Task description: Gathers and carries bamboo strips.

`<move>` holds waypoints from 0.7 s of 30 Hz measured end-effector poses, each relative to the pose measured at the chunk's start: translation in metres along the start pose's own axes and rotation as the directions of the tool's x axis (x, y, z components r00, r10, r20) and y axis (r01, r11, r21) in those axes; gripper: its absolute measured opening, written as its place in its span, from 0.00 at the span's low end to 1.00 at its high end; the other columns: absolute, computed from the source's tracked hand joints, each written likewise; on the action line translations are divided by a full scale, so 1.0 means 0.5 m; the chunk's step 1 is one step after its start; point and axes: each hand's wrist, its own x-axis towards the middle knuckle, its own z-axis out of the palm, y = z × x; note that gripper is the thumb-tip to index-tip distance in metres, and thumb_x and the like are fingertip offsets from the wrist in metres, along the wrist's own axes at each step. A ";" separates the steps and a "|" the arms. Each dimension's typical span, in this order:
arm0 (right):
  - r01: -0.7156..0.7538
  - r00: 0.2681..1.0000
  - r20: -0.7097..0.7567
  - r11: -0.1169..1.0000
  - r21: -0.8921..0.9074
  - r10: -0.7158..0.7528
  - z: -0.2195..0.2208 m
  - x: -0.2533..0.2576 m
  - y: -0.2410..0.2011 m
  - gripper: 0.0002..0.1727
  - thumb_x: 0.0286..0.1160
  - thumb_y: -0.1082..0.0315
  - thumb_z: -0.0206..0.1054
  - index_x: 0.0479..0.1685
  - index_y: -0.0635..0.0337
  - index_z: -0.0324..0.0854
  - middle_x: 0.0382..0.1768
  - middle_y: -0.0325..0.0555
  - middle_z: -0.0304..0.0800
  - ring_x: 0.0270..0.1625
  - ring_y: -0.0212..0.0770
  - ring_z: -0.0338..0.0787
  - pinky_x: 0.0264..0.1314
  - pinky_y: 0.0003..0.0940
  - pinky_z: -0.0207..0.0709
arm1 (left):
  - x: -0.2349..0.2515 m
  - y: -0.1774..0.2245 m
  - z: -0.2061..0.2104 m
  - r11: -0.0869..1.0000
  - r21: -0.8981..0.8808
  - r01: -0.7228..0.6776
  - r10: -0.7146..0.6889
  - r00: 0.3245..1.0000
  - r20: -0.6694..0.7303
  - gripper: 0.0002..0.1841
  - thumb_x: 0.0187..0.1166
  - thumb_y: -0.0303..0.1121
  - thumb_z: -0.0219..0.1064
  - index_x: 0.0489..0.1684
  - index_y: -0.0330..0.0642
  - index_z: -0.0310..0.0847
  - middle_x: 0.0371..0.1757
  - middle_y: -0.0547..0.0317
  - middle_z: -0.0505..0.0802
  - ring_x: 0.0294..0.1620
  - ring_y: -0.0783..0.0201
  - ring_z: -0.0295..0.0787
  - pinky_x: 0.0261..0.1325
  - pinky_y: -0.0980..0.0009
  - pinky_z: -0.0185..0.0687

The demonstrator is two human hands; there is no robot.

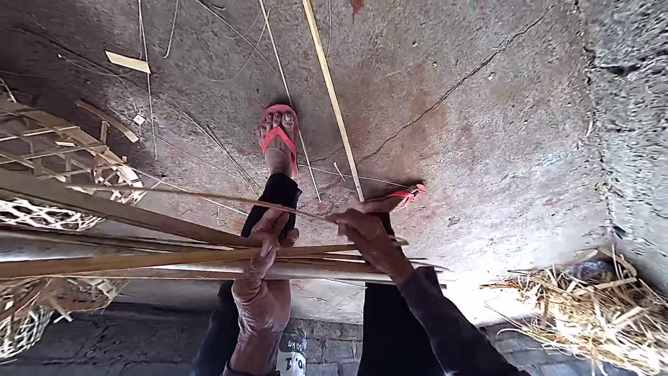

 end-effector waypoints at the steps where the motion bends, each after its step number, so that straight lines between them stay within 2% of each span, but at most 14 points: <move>1: 0.028 0.996 0.083 0.999 0.027 -0.030 0.010 -0.012 0.002 0.15 0.83 0.74 0.58 0.57 0.69 0.90 0.38 0.52 0.92 0.40 0.35 0.89 0.51 0.30 0.84 | -0.001 0.000 0.001 1.000 -0.025 0.000 0.000 1.000 -0.031 0.10 0.74 0.36 0.69 0.45 0.42 0.88 0.64 0.46 0.92 0.67 0.52 0.89 0.70 0.56 0.85; 3: 0.053 0.974 0.218 0.995 0.083 -0.070 0.018 -0.017 -0.001 0.14 0.85 0.72 0.60 0.53 0.67 0.91 0.42 0.54 0.92 0.49 0.39 0.90 0.61 0.33 0.81 | -0.002 -0.002 0.001 0.999 -0.025 -0.035 0.033 0.996 -0.083 0.10 0.78 0.36 0.65 0.46 0.43 0.88 0.54 0.47 0.96 0.54 0.55 0.95 0.60 0.60 0.90; 4: 0.053 0.959 0.272 0.995 0.083 -0.074 0.017 -0.011 -0.007 0.14 0.85 0.71 0.59 0.53 0.66 0.91 0.43 0.55 0.92 0.52 0.42 0.90 0.63 0.37 0.81 | -0.002 -0.004 -0.003 0.998 -0.023 -0.058 0.057 0.996 -0.076 0.09 0.80 0.38 0.64 0.44 0.46 0.89 0.53 0.50 0.96 0.50 0.58 0.95 0.57 0.63 0.90; 7: 0.038 0.917 0.394 0.996 0.078 -0.066 0.021 0.022 -0.042 0.15 0.87 0.71 0.57 0.53 0.71 0.89 0.41 0.58 0.90 0.48 0.45 0.90 0.57 0.39 0.81 | -0.002 0.005 -0.002 0.996 -0.054 -0.066 0.061 0.994 -0.092 0.13 0.83 0.43 0.62 0.43 0.47 0.89 0.56 0.50 0.96 0.53 0.59 0.95 0.57 0.67 0.90; 9: 0.050 0.907 0.415 0.997 0.062 -0.071 0.034 0.037 -0.055 0.15 0.87 0.72 0.56 0.51 0.73 0.87 0.40 0.59 0.89 0.46 0.46 0.90 0.54 0.40 0.82 | 0.003 0.014 0.001 0.995 -0.085 -0.049 0.041 0.994 -0.099 0.16 0.83 0.48 0.61 0.43 0.49 0.90 0.52 0.52 0.97 0.53 0.59 0.96 0.57 0.66 0.90; 11: 0.050 0.917 0.393 0.997 0.060 -0.070 0.043 0.034 -0.060 0.15 0.87 0.72 0.56 0.48 0.73 0.87 0.40 0.59 0.90 0.45 0.45 0.90 0.53 0.37 0.83 | 0.007 0.014 0.001 0.986 -0.149 -0.073 0.057 0.993 -0.106 0.16 0.79 0.51 0.66 0.37 0.51 0.91 0.40 0.56 0.96 0.42 0.61 0.96 0.49 0.66 0.92; 12: 0.035 0.916 0.396 0.998 0.058 -0.056 0.041 0.033 -0.062 0.15 0.87 0.71 0.56 0.48 0.73 0.87 0.40 0.58 0.90 0.45 0.44 0.90 0.53 0.37 0.82 | 0.012 0.011 0.002 0.980 -0.177 -0.093 0.077 0.993 -0.095 0.15 0.76 0.53 0.69 0.32 0.53 0.88 0.32 0.61 0.93 0.34 0.64 0.93 0.43 0.68 0.91; 14: 0.000 0.921 0.390 1.000 0.024 -0.010 0.025 0.047 -0.073 0.18 0.89 0.66 0.55 0.50 0.70 0.88 0.43 0.55 0.90 0.48 0.41 0.89 0.56 0.37 0.82 | 0.020 0.009 -0.002 0.973 -0.200 -0.118 0.104 0.991 -0.079 0.15 0.77 0.53 0.68 0.29 0.54 0.86 0.26 0.66 0.88 0.27 0.67 0.88 0.38 0.70 0.88; 16: -0.083 0.959 0.265 0.994 -0.075 0.100 -0.011 0.108 -0.093 0.20 0.88 0.64 0.55 0.55 0.70 0.88 0.49 0.55 0.91 0.52 0.40 0.90 0.60 0.37 0.83 | 0.025 0.014 -0.006 0.972 -0.196 -0.130 0.111 0.989 -0.102 0.17 0.79 0.55 0.66 0.34 0.52 0.86 0.27 0.65 0.89 0.27 0.67 0.88 0.39 0.70 0.89; 18: -0.208 0.971 0.075 0.958 -0.197 0.227 -0.062 0.212 -0.098 0.19 0.89 0.64 0.55 0.66 0.67 0.83 0.56 0.57 0.91 0.55 0.46 0.92 0.61 0.45 0.84 | 0.028 0.018 -0.008 0.976 -0.180 -0.123 0.102 0.987 -0.120 0.19 0.79 0.57 0.65 0.42 0.51 0.87 0.30 0.63 0.91 0.30 0.67 0.90 0.42 0.71 0.89; 19: -0.222 0.974 -0.020 0.941 -0.256 0.224 -0.088 0.271 -0.091 0.20 0.90 0.63 0.54 0.70 0.64 0.80 0.58 0.58 0.90 0.55 0.48 0.92 0.60 0.47 0.85 | 0.029 0.021 -0.007 0.976 -0.188 -0.115 0.092 0.988 -0.126 0.20 0.78 0.57 0.66 0.45 0.49 0.87 0.31 0.63 0.91 0.31 0.66 0.90 0.43 0.71 0.89; 21: -0.180 0.976 -0.184 0.907 -0.380 0.117 -0.122 0.421 -0.081 0.21 0.89 0.67 0.54 0.72 0.71 0.78 0.60 0.65 0.87 0.59 0.54 0.91 0.63 0.50 0.84 | 0.033 0.028 -0.007 0.976 -0.192 -0.100 0.077 0.989 -0.126 0.23 0.76 0.59 0.67 0.50 0.49 0.86 0.32 0.62 0.92 0.32 0.67 0.91 0.44 0.71 0.89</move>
